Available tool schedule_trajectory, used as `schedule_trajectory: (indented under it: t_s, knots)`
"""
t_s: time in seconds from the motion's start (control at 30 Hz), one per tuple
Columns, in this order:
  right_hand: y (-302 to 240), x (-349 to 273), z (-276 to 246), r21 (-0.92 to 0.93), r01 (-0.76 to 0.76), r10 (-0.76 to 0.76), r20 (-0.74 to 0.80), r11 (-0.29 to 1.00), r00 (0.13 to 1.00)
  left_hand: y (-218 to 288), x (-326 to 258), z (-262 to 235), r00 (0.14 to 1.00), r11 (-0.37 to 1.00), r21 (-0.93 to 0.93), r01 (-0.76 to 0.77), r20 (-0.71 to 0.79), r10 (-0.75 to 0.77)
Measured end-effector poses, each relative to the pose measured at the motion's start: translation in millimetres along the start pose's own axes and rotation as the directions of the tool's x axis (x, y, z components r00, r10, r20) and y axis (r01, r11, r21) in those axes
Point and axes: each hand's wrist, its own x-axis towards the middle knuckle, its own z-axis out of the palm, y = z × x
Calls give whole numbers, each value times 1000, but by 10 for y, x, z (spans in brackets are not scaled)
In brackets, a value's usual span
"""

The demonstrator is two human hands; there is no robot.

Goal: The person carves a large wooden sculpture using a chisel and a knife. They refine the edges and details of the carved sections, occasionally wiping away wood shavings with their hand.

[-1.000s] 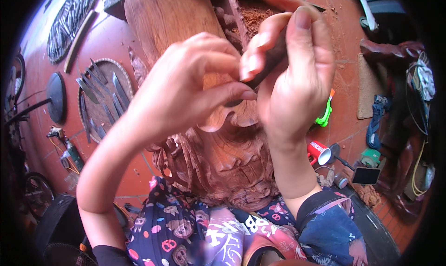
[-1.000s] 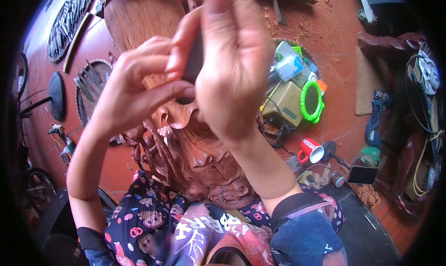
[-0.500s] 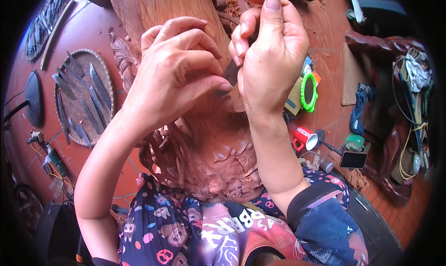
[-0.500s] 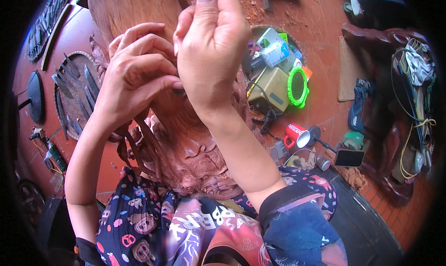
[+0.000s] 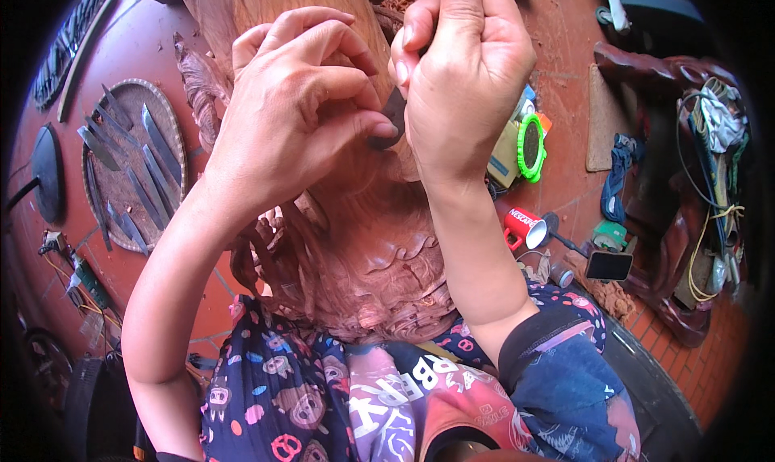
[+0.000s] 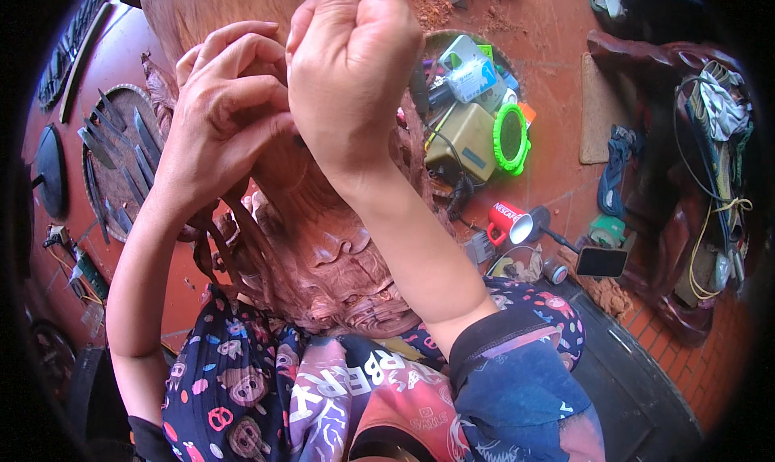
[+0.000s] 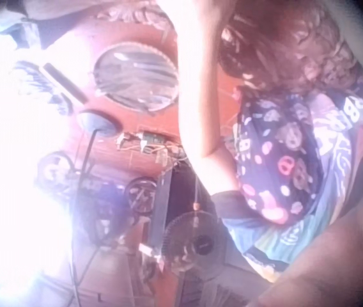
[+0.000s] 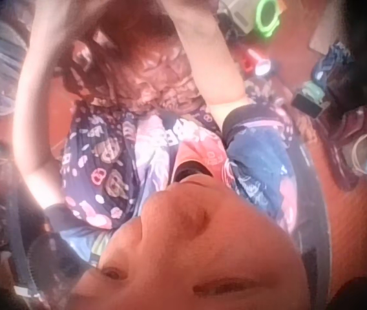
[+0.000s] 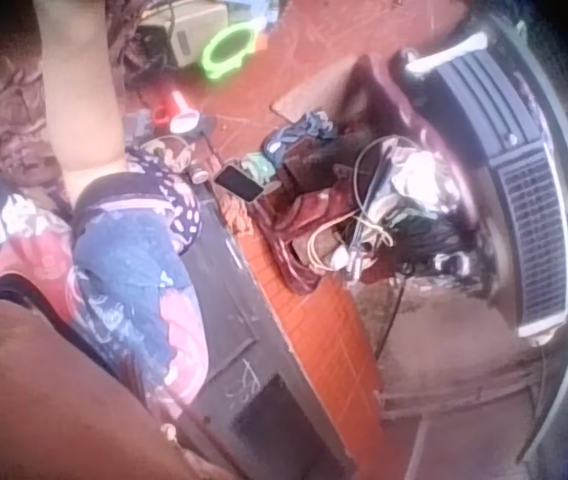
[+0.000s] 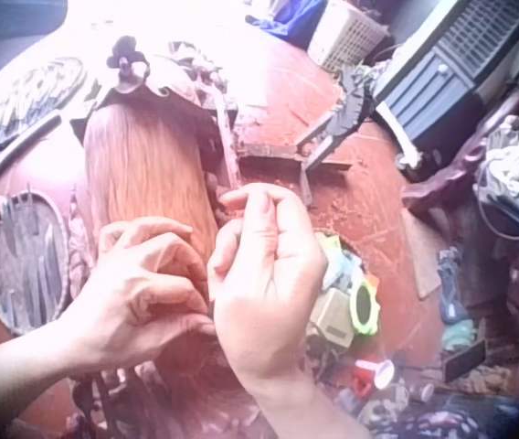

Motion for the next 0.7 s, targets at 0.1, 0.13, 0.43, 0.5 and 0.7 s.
schedule_trajectory:
  t_s: [0.1,0.13,0.43,0.5,0.7]
  knots:
    - [154,35,25,12,112,-112,-30,994,993,-19,-2,57,999,999,35,30,-18,-29]
    - [141,11,61,49,116,-112,-64,992,992,-19,0,62,999,998,50,45,-22,-44]
    - [145,3,7,28,99,-98,-41,995,994,-15,5,68,995,999,21,-42,-85,43]
    - [166,27,24,55,109,-106,-58,992,993,-20,4,68,996,999,21,-29,-81,30]
    - [53,-18,-1,-28,57,-57,-14,998,998,-5,-1,-17,1000,1000,12,-20,16,20]
